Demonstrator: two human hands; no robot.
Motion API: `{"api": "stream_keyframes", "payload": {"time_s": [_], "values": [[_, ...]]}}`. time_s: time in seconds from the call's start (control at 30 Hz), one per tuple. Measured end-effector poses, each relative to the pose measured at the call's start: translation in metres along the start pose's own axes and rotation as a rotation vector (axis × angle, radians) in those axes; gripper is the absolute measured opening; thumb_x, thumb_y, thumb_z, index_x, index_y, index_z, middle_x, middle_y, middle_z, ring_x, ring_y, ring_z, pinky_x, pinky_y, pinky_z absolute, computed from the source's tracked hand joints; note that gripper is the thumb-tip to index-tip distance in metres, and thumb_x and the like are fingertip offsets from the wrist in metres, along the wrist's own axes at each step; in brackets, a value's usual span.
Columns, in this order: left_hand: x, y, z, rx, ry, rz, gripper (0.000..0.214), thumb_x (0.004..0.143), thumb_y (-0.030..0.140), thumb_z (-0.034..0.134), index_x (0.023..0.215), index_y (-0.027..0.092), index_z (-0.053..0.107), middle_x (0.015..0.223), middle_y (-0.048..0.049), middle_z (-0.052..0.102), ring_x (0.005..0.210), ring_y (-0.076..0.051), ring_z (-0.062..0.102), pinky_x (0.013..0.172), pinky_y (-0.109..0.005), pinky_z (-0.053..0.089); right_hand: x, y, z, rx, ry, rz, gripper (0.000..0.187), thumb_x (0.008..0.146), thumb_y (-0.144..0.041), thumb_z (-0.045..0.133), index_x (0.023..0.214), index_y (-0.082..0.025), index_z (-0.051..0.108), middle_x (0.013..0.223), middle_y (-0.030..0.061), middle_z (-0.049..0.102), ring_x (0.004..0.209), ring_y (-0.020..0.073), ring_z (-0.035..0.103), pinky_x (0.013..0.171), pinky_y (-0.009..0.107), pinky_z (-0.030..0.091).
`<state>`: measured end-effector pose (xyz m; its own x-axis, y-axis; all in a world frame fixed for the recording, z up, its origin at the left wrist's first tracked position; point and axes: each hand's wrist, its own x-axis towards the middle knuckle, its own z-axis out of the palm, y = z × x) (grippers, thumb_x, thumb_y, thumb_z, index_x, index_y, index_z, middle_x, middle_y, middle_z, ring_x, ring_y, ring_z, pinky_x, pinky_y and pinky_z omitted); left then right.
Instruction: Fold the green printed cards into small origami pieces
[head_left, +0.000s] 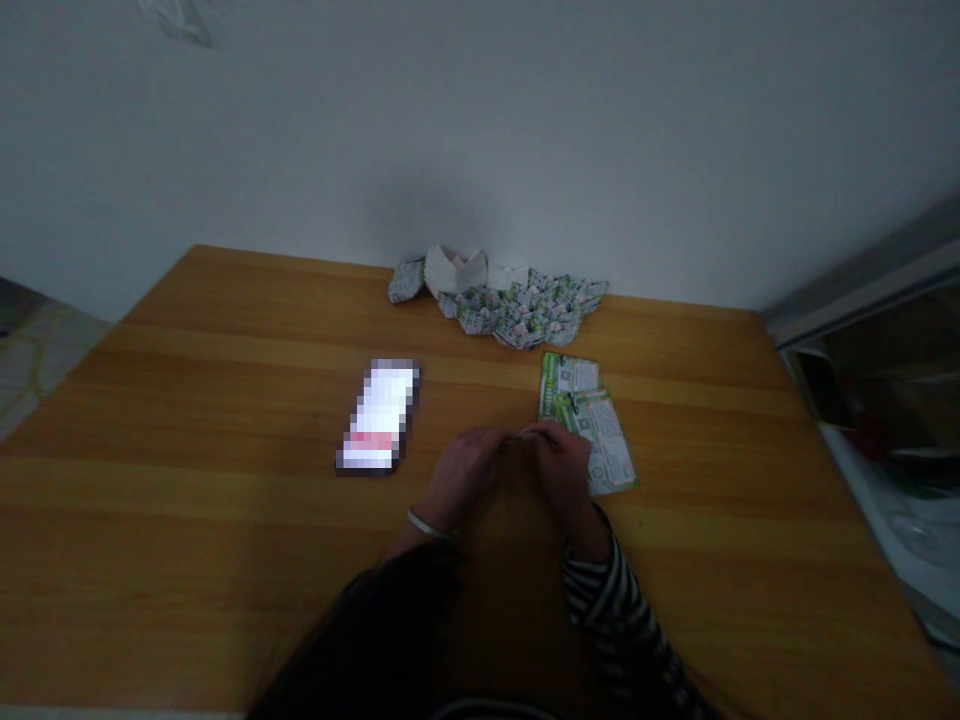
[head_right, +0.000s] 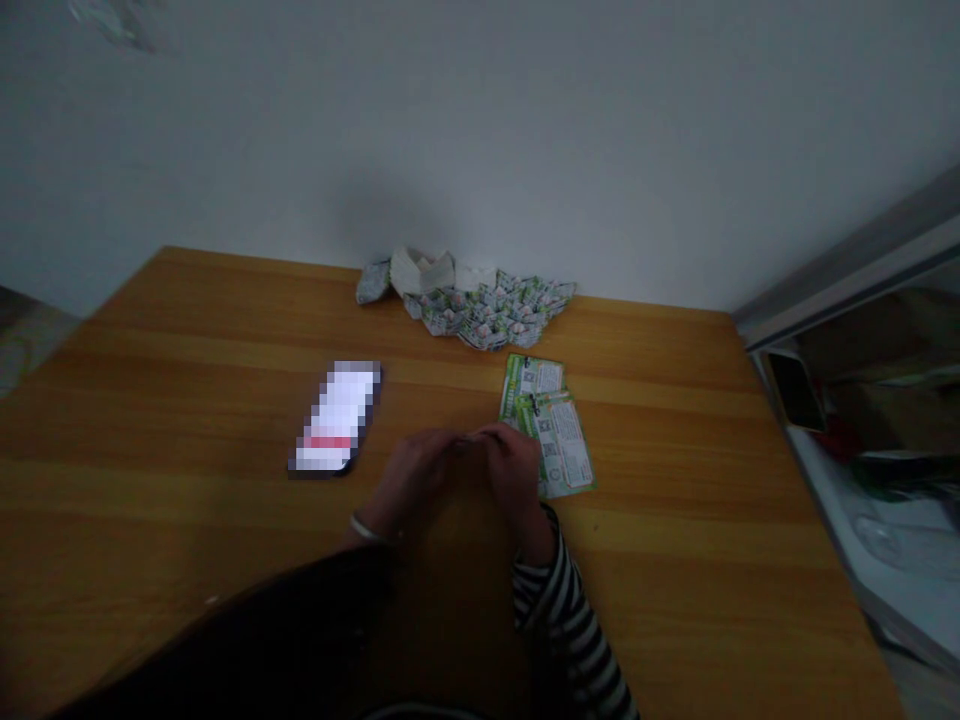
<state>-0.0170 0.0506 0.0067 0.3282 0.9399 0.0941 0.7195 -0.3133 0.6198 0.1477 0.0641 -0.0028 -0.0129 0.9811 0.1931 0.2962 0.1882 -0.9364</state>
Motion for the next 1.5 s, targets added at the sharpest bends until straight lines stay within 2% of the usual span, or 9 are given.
{"api": "stream_keyframes", "payload": {"time_s": [0.33,0.63,0.77,0.83,0.93,1.03,1.13,1.3,1.5], "values": [[0.005,-0.003,-0.006,-0.767,-0.233,-0.069,0.030,0.095,0.031,0.047,0.108,0.017,0.070,0.101,-0.0062,0.075,0.090,-0.020,0.068,0.084,-0.029,0.053,0.004,0.006,-0.009,0.010,-0.053,0.023,0.019,0.087,-0.018,0.055,0.079,-0.022,0.071,0.077,0.0008,0.074,0.074,0.0178,0.068,0.071,0.028,0.051],[0.005,0.002,-0.007,-1.005,-0.335,-0.084,0.036,0.088,0.030,0.061,0.121,0.018,0.064,0.116,-0.0097,0.070,0.109,-0.023,0.064,0.098,-0.036,0.048,0.005,0.005,-0.011,0.077,-0.126,0.045,0.018,0.086,-0.019,0.056,0.079,-0.023,0.072,0.074,0.0008,0.072,0.071,0.0177,0.067,0.068,0.028,0.052],[0.007,0.003,0.008,-0.851,-0.134,-0.154,0.030,0.085,0.021,0.059,0.115,0.015,0.064,0.106,-0.0097,0.072,0.096,-0.022,0.067,0.086,-0.032,0.052,0.000,-0.002,0.004,0.121,-0.178,0.002,0.028,0.088,-0.021,0.055,0.113,-0.025,0.067,0.109,0.0043,0.072,0.102,0.0199,0.067,0.090,0.033,0.052],[0.006,0.003,0.011,-0.686,-0.033,-0.170,0.025,0.085,0.019,0.058,0.108,0.016,0.066,0.099,-0.0079,0.073,0.089,-0.021,0.067,0.080,-0.030,0.052,-0.004,-0.004,0.013,0.109,-0.222,-0.047,0.052,0.087,-0.027,0.058,0.138,-0.025,0.047,0.136,0.0072,0.057,0.126,0.0221,0.054,0.106,0.038,0.043],[0.005,0.002,0.012,-0.487,0.060,-0.220,0.019,0.085,0.018,0.056,0.100,0.017,0.067,0.085,-0.0055,0.072,0.075,-0.019,0.067,0.070,-0.028,0.051,-0.008,-0.005,0.023,-0.067,-0.135,-0.078,0.070,0.087,-0.031,0.059,0.150,-0.023,0.029,0.151,0.0101,0.040,0.141,0.0248,0.034,0.117,0.045,0.027],[0.003,0.001,0.012,-0.413,0.185,-0.274,0.024,0.089,0.017,0.051,0.107,0.019,0.067,0.086,-0.0057,0.074,0.075,-0.019,0.068,0.071,-0.028,0.051,-0.009,-0.005,0.025,-0.244,0.053,-0.022,0.056,0.086,-0.025,0.058,0.141,-0.021,0.048,0.141,0.0123,0.051,0.131,0.0274,0.047,0.111,0.046,0.036],[0.005,0.001,0.013,-0.512,0.245,-0.254,0.032,0.088,0.015,0.050,0.112,0.020,0.069,0.102,-0.0069,0.075,0.089,-0.020,0.069,0.082,-0.032,0.053,-0.009,-0.005,0.023,-0.225,0.069,0.036,0.039,0.083,-0.018,0.056,0.120,-0.024,0.067,0.113,0.0074,0.071,0.097,0.0235,0.067,0.091,0.040,0.053],[0.009,0.003,0.012,-0.847,0.287,-0.350,0.029,0.082,0.018,0.057,0.105,0.018,0.075,0.106,-0.0067,0.076,0.099,-0.023,0.069,0.093,-0.038,0.051,-0.011,-0.003,0.023,0.076,0.147,0.046,0.027,0.080,-0.013,0.056,0.092,-0.026,0.076,0.090,0.0016,0.077,0.082,0.0192,0.071,0.077,0.033,0.057],[0.012,0.002,0.001,-1.093,0.168,-0.380,0.032,0.077,0.025,0.068,0.108,0.017,0.074,0.112,-0.0088,0.074,0.107,-0.026,0.068,0.099,-0.039,0.049,-0.011,-0.003,0.025,0.207,0.145,0.059,0.018,0.078,-0.014,0.061,0.082,-0.024,0.076,0.081,0.0013,0.076,0.077,0.0179,0.070,0.077,0.032,0.056]]}}
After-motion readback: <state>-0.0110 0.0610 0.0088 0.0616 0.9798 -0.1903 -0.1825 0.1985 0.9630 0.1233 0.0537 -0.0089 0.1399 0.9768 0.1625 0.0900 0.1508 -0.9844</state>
